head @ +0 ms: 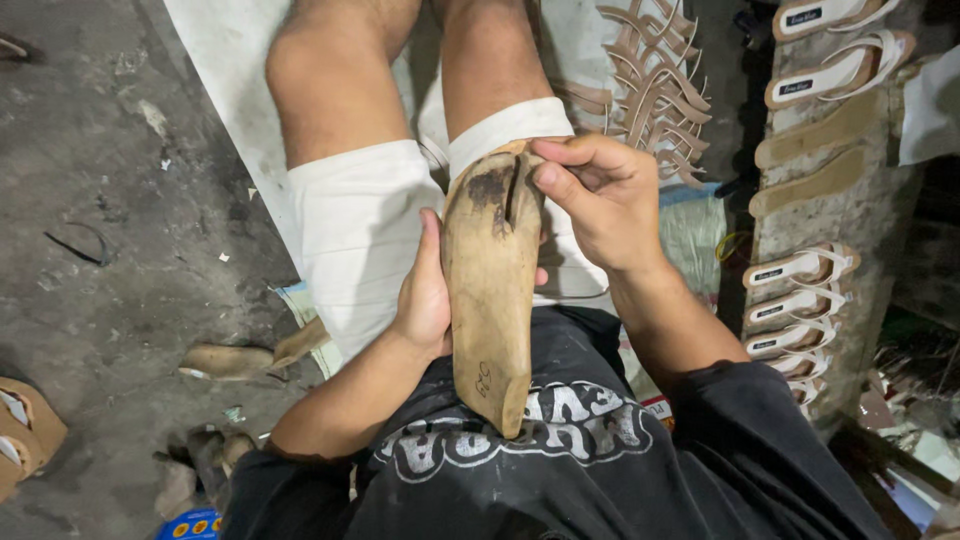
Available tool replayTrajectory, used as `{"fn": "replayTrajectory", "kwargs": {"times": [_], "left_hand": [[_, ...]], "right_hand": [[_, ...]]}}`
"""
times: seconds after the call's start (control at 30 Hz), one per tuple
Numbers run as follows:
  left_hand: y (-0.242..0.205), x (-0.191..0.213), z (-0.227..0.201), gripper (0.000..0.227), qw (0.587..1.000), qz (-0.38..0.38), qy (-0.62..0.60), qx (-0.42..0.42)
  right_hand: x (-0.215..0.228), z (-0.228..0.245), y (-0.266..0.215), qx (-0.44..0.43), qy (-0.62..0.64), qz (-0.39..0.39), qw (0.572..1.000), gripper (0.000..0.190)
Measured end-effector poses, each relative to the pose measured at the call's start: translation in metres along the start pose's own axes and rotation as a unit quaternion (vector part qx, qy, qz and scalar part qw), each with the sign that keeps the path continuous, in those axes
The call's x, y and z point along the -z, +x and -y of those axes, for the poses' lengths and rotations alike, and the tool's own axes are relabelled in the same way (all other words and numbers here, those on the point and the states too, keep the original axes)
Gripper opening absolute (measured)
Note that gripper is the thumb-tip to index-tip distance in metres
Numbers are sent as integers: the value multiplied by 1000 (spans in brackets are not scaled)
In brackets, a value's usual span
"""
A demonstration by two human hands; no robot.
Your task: The person assembles sandals by wrapping white straps around wooden lasts and securing them with a hammer. The person repeatedly picks up a last, wraps the strap, hammers it into place, and sets the finished sandal aside.
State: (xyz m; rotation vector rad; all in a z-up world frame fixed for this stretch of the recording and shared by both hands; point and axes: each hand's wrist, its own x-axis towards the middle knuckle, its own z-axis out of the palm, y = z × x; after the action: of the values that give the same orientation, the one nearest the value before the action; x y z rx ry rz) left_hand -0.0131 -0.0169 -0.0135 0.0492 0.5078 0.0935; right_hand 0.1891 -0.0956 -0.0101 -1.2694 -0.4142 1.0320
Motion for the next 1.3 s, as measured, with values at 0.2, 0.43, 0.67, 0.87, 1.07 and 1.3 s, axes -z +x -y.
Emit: {"fn": "replayTrajectory", "kwargs": {"times": [0.2,0.43,0.67,0.87,1.07,1.3], "left_hand": [[3,0,-12,93,998,-28,7,-51],[4,13,-85,48,872,-43,459,-166],[23,-6,-107,46,879,-179,427,-115],[36,43,-118,43,874,-177,418,-174],[51,62,-140,41,894,-223,362,-141],[61,57,-145,45,901,-269,323,-111]], "right_hand": [[-14,0,0,17,0,31,999,28],[-34,-17,19,17,80,85,993,27],[32,-65,69,24,-79,-41,996,13],[184,-195,155,-48,-209,-156,964,8],[291,-241,221,-41,-664,-189,722,6],[316,-231,266,-96,-634,-189,744,18]]}}
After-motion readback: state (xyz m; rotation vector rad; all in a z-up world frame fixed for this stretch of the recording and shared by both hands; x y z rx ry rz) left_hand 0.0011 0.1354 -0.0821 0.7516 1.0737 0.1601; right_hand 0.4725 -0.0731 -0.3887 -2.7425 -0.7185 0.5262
